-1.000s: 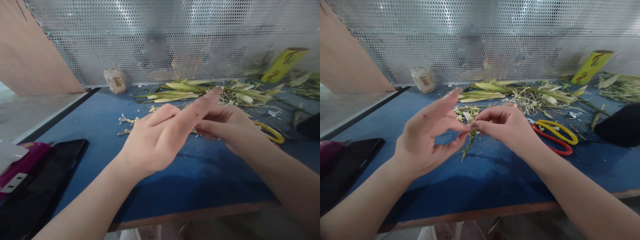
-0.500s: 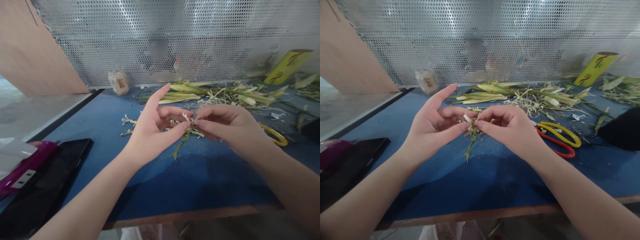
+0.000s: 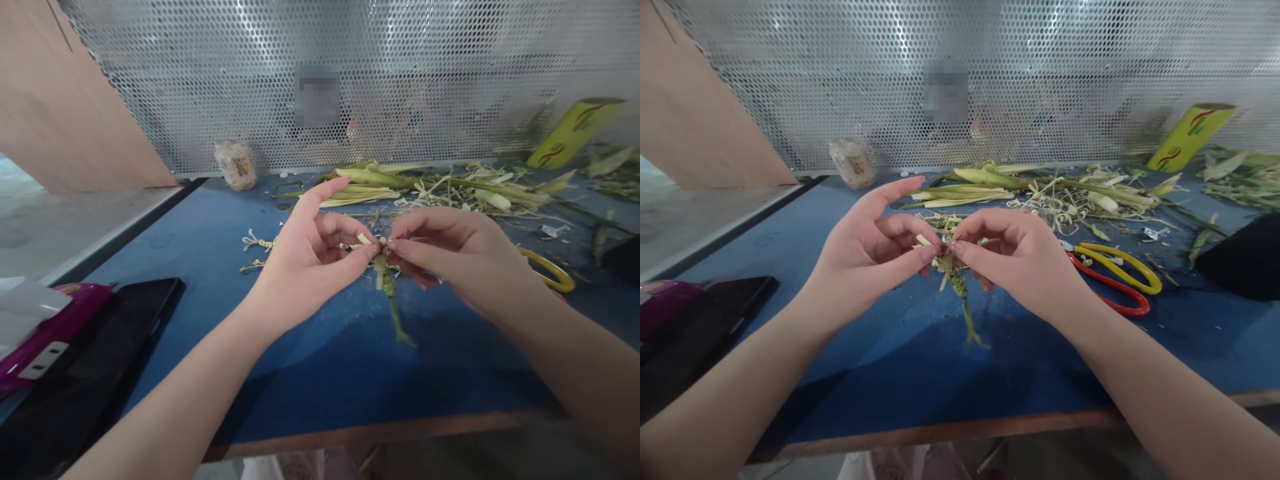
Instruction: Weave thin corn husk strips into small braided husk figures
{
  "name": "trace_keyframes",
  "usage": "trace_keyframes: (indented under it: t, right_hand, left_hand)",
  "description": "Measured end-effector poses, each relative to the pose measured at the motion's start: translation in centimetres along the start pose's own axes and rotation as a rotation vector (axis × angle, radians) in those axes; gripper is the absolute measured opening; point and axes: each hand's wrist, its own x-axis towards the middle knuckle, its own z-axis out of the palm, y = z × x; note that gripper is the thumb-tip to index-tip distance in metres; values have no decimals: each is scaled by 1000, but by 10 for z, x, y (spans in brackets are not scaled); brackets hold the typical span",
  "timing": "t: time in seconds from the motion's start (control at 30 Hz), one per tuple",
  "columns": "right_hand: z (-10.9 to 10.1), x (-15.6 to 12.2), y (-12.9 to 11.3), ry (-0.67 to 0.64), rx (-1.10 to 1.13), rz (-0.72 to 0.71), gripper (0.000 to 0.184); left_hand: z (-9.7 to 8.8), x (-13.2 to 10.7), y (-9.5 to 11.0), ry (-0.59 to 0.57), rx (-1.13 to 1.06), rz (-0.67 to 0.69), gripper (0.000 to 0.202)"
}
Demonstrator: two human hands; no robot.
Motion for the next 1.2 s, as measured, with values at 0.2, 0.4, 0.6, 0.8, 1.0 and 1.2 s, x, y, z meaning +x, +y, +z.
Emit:
trace_keyframes:
  t: [0.2, 0.4, 0.6, 0.8, 1.0, 1.2]
  right_hand:
    - [0, 0, -2, -10, -14, 2, 6]
    - [0, 0, -3, -3, 1, -44, 6]
    - [1, 0, -7, -7, 5, -20, 5]
    - [2, 0, -7, 25, -98, -31, 6]
    - [4, -1, -5, 78, -248, -63, 6]
    - [4, -1, -5, 60, -221, -75, 8]
  left_hand:
    - [-1, -2, 1, -34, 53, 53, 54]
    - [0, -4, 3, 2, 74, 76, 61]
    - [1, -7, 3, 55, 210, 183, 71]
    - [1, -9, 2, 95, 415, 279, 65]
    - [2, -9, 3, 68, 612, 406, 44]
    - [0, -10, 6, 41, 645, 438, 32]
